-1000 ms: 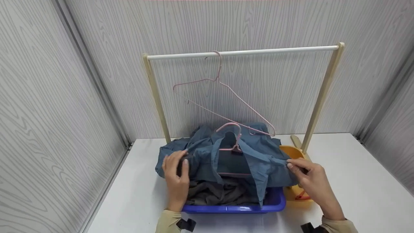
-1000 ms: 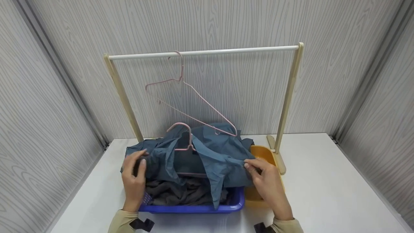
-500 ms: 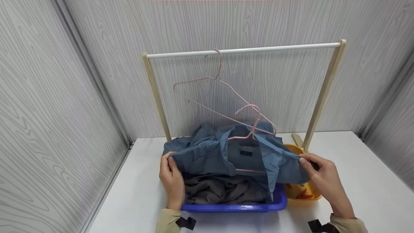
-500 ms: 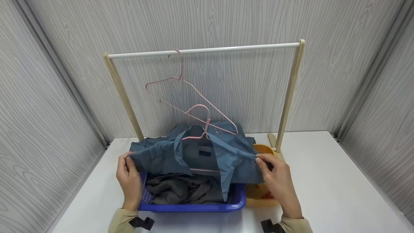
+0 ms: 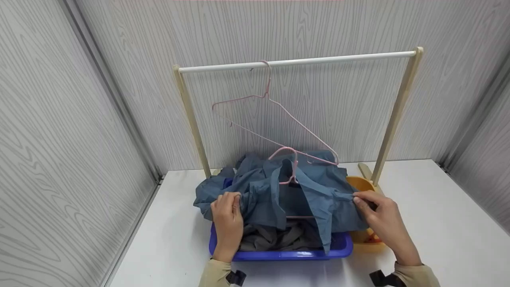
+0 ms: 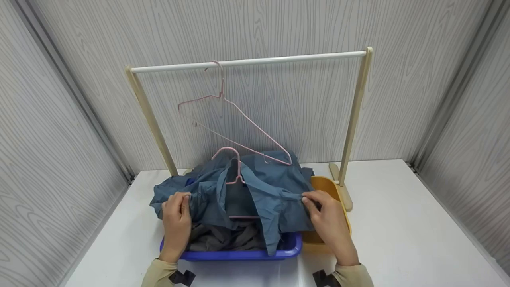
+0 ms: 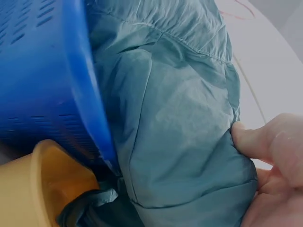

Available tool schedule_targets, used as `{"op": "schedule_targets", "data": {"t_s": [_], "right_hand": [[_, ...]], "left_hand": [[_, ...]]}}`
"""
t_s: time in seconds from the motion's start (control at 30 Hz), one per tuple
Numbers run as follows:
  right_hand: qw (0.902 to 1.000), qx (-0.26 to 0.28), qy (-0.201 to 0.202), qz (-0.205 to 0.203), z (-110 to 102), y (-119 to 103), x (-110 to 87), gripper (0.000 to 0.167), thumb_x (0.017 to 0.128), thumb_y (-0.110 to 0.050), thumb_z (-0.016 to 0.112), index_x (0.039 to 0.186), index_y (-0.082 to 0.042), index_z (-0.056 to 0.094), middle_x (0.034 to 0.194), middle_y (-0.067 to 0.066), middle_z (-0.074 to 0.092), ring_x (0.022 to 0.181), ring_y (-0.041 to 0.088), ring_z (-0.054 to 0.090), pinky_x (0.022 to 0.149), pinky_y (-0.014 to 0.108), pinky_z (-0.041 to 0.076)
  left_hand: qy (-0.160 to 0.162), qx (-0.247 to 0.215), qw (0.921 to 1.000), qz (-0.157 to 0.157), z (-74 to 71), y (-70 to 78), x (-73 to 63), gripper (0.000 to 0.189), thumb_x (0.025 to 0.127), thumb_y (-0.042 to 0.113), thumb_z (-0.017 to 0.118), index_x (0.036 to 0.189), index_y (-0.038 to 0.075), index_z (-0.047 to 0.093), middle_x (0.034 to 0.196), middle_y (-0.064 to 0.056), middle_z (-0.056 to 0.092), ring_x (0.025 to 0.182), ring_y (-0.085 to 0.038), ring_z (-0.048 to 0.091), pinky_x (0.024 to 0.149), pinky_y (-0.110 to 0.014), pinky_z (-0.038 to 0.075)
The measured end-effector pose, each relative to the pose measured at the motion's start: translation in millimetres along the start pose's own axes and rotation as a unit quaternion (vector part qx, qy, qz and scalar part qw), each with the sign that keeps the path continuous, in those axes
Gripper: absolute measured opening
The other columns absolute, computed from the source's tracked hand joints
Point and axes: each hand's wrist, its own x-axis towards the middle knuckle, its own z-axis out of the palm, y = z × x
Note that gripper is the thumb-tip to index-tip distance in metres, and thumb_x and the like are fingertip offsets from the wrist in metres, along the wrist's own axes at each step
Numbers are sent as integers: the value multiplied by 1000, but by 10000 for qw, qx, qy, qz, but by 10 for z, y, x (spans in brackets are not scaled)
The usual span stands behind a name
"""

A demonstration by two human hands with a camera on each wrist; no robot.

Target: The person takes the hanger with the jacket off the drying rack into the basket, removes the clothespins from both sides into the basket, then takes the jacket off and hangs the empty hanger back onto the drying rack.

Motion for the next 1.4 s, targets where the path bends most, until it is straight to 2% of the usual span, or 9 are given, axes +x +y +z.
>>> {"op": "schedule_targets", "data": {"t_s": [0.17,0.27,0.33,0.43,0.63,0.8,1.0,1.23,1.4], "right_hand": [[9997,-38,226,-51,45,-72,-20,12,94,-8,68,104,-6,73,102,4,69,98,21,61,87,8,36],[9972,-8,576,-480,116,-207,-34,19,93,-9,69,112,-9,72,111,3,67,108,20,57,95,17,35],[9941,-29,700,-831,188,-312,-49,28,91,-10,72,119,-13,70,118,2,65,114,21,54,100,29,35],[9878,-121,849,-1300,297,-421,-58,39,85,-9,78,123,-16,70,119,2,65,111,22,54,96,41,36],[9684,-98,1684,-1836,381,-368,-20,38,76,10,78,109,-10,77,100,4,69,91,19,57,88,16,41],[9623,39,2002,-1842,335,-286,-25,37,77,15,75,106,-8,77,99,4,69,92,15,58,83,13,42],[9568,286,2224,-1850,289,-269,-2,36,74,21,73,103,-1,77,97,11,69,93,22,56,82,18,41],[9563,470,2253,-1801,194,-517,-3,30,74,26,69,96,7,75,92,19,68,89,21,56,80,16,41],[9647,513,2236,-1294,192,-230,13,24,79,21,69,97,5,75,94,15,68,92,10,59,83,14,44]], "left_hand": [[-223,-257,9993,-147,-5,18,0,14,95,-3,58,88,9,59,72,2,46,67,-15,38,74,-37,29],[-319,-372,9986,-197,-30,28,9,14,95,-3,58,89,10,59,73,2,46,67,-15,37,73,-36,26],[-364,-446,9981,-235,-51,45,26,14,95,-3,58,89,10,60,73,2,46,68,-14,37,73,-35,25],[-409,-484,9977,-247,-85,73,71,14,96,-2,59,89,10,61,73,3,47,69,-14,35,74,-34,24],[-522,-591,9969,-36,-139,115,132,14,95,-2,59,93,11,64,76,3,50,71,-15,35,74,-34,25],[-488,-373,9976,325,-141,102,120,20,94,-2,61,105,12,70,87,1,57,79,-17,43,79,-37,28],[-17,93,9972,745,-137,82,111,19,96,5,59,107,12,72,88,-2,56,80,-21,44,80,-41,28],[488,96,9965,666,-167,36,144,26,105,19,48,97,8,70,81,-5,50,73,-21,36,77,-39,24],[627,159,9961,600,-200,-15,152,28,105,21,47,95,7,69,79,-6,47,71,-20,34,76,-38,22]]}}
